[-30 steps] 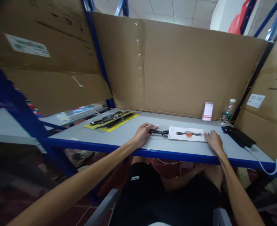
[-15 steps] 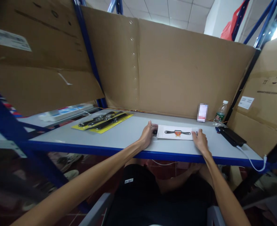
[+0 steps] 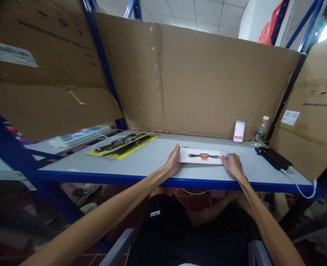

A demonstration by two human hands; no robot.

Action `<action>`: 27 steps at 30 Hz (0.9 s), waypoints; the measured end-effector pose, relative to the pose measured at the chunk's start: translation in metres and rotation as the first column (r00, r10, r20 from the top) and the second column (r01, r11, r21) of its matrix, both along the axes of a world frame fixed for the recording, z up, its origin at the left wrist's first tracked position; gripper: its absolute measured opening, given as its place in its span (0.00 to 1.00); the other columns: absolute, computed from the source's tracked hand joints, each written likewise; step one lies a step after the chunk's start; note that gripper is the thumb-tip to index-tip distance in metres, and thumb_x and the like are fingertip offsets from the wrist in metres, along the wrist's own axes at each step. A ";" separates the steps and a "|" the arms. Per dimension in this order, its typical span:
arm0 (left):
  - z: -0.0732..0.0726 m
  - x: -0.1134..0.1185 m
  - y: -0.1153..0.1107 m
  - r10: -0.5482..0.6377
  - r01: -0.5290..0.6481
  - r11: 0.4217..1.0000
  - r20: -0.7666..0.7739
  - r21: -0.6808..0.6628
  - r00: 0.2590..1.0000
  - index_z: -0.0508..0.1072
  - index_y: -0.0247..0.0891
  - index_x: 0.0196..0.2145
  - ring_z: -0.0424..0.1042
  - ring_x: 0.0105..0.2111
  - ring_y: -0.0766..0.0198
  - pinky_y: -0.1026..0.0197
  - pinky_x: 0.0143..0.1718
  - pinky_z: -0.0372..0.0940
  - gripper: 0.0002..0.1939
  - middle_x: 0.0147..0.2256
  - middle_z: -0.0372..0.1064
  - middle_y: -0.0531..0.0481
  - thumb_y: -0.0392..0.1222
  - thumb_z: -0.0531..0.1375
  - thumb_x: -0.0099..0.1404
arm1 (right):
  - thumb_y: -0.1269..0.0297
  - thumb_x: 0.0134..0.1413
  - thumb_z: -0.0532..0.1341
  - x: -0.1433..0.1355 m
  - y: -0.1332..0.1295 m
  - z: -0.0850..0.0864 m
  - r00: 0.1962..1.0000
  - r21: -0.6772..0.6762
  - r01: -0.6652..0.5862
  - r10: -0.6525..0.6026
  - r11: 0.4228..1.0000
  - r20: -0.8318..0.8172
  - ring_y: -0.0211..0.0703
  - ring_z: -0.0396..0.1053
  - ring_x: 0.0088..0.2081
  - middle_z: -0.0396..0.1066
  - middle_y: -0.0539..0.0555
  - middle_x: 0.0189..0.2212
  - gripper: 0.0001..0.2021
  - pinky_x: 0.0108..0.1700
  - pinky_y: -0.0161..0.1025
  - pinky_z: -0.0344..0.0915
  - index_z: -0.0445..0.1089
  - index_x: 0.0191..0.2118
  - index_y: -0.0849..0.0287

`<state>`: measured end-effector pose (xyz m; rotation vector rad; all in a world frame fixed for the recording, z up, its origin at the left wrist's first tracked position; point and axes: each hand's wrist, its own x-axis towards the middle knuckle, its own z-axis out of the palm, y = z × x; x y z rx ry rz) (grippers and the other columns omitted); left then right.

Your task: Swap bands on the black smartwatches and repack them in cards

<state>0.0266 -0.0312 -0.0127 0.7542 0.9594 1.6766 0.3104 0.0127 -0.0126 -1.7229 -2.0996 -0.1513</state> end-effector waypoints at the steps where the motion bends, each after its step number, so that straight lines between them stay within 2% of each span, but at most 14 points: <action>1: 0.000 0.000 -0.001 -0.002 0.003 1.000 -0.006 0.005 1.000 0.74 0.36 0.37 0.79 0.38 0.53 0.55 0.44 0.71 0.27 0.31 0.77 0.45 0.66 0.57 0.69 | 0.49 0.69 0.54 0.001 -0.001 0.000 1.000 0.010 -0.017 0.017 1.000 -0.026 0.53 0.72 0.46 0.76 0.64 0.41 0.20 0.47 0.40 0.62 0.72 0.34 0.57; 4: 0.002 0.001 -0.003 0.001 -0.001 1.000 -0.016 0.006 1.000 0.73 0.36 0.35 0.79 0.37 0.53 0.56 0.43 0.71 0.24 0.31 0.77 0.45 0.64 0.59 0.69 | 0.48 0.65 0.56 0.005 -0.003 0.002 0.985 0.023 -0.085 0.087 0.996 -0.149 0.50 0.71 0.40 0.74 0.60 0.34 0.20 0.44 0.40 0.62 0.68 0.27 0.56; 6: 0.004 -0.001 -0.003 -0.006 0.006 1.000 -0.014 0.005 1.000 0.73 0.37 0.35 0.79 0.36 0.54 0.56 0.41 0.71 0.21 0.31 0.77 0.46 0.60 0.60 0.68 | 0.48 0.61 0.57 0.007 -0.004 0.003 0.946 0.027 -0.155 0.156 0.988 -0.285 0.49 0.69 0.36 0.72 0.56 0.29 0.19 0.41 0.39 0.62 0.66 0.25 0.55; 8: 0.007 -0.005 -0.003 -0.045 0.045 0.999 -0.033 -0.009 0.998 0.72 0.37 0.33 0.78 0.35 0.55 0.57 0.40 0.71 0.14 0.30 0.76 0.47 0.52 0.62 0.65 | 0.48 0.57 0.58 0.009 -0.004 0.001 0.864 0.029 -0.219 0.208 0.975 -0.459 0.46 0.67 0.33 0.70 0.52 0.26 0.18 0.38 0.38 0.61 0.65 0.25 0.55; 11: 0.011 -0.017 -0.005 -0.149 0.145 0.989 -0.152 -0.037 0.977 0.71 0.38 0.29 0.77 0.33 0.56 0.59 0.36 0.70 0.03 0.27 0.74 0.48 0.39 0.62 0.56 | 0.45 0.51 0.61 0.011 -0.005 -0.004 0.731 0.033 -0.238 0.202 0.971 -0.652 0.42 0.62 0.29 0.63 0.48 0.21 0.19 0.33 0.36 0.57 0.62 0.23 0.54; 13: 0.014 -0.026 -0.009 -0.211 0.209 0.977 -0.270 -0.035 0.940 0.71 0.39 0.27 0.76 0.31 0.57 0.61 0.33 0.68 0.04 0.26 0.74 0.49 0.36 0.62 0.50 | 0.43 0.47 0.62 0.012 -0.005 -0.006 0.690 0.060 -0.210 0.191 0.976 -0.698 0.40 0.59 0.27 0.59 0.47 0.20 0.21 0.31 0.36 0.54 0.59 0.21 0.54; 16: 0.020 -0.039 -0.018 -0.203 0.224 0.974 -0.485 -0.015 0.850 0.73 0.39 0.25 0.73 0.29 0.58 0.62 0.30 0.65 0.05 0.26 0.73 0.49 0.38 0.64 0.47 | 0.43 0.44 0.64 0.011 -0.007 -0.005 0.657 0.095 -0.180 0.192 0.979 -0.729 0.39 0.58 0.27 0.59 0.46 0.21 0.21 0.31 0.36 0.53 0.59 0.22 0.54; 20: 0.028 -0.056 -0.030 -0.085 0.190 0.980 -0.745 0.057 0.661 0.74 0.40 0.24 0.70 0.29 0.58 0.60 0.32 0.65 0.08 0.25 0.72 0.51 0.44 0.68 0.47 | 0.46 0.41 0.66 0.007 -0.014 0.001 0.617 0.090 -0.170 0.177 0.981 -0.767 0.40 0.59 0.25 0.61 0.46 0.19 0.18 0.30 0.36 0.53 0.64 0.24 0.54; 25: 0.033 -0.073 -0.043 0.102 0.102 0.980 -0.867 0.173 0.488 0.81 0.41 0.29 0.75 0.33 0.51 0.55 0.38 0.69 0.11 0.30 0.78 0.46 0.50 0.66 0.53 | 0.57 0.43 0.65 0.003 -0.020 0.003 0.525 0.081 -0.351 0.268 0.933 -0.808 0.40 0.65 0.25 0.69 0.48 0.20 0.09 0.30 0.35 0.59 0.68 0.25 0.56; 27: 0.032 -0.077 -0.048 0.154 0.077 0.975 -0.888 0.206 0.433 0.83 0.43 0.31 0.78 0.37 0.48 0.53 0.40 0.71 0.12 0.35 0.81 0.44 0.51 0.65 0.54 | 0.61 0.42 0.64 0.002 -0.021 0.002 0.520 0.043 -0.409 0.272 0.912 -0.810 0.41 0.68 0.26 0.72 0.49 0.22 0.06 0.31 0.35 0.62 0.70 0.26 0.57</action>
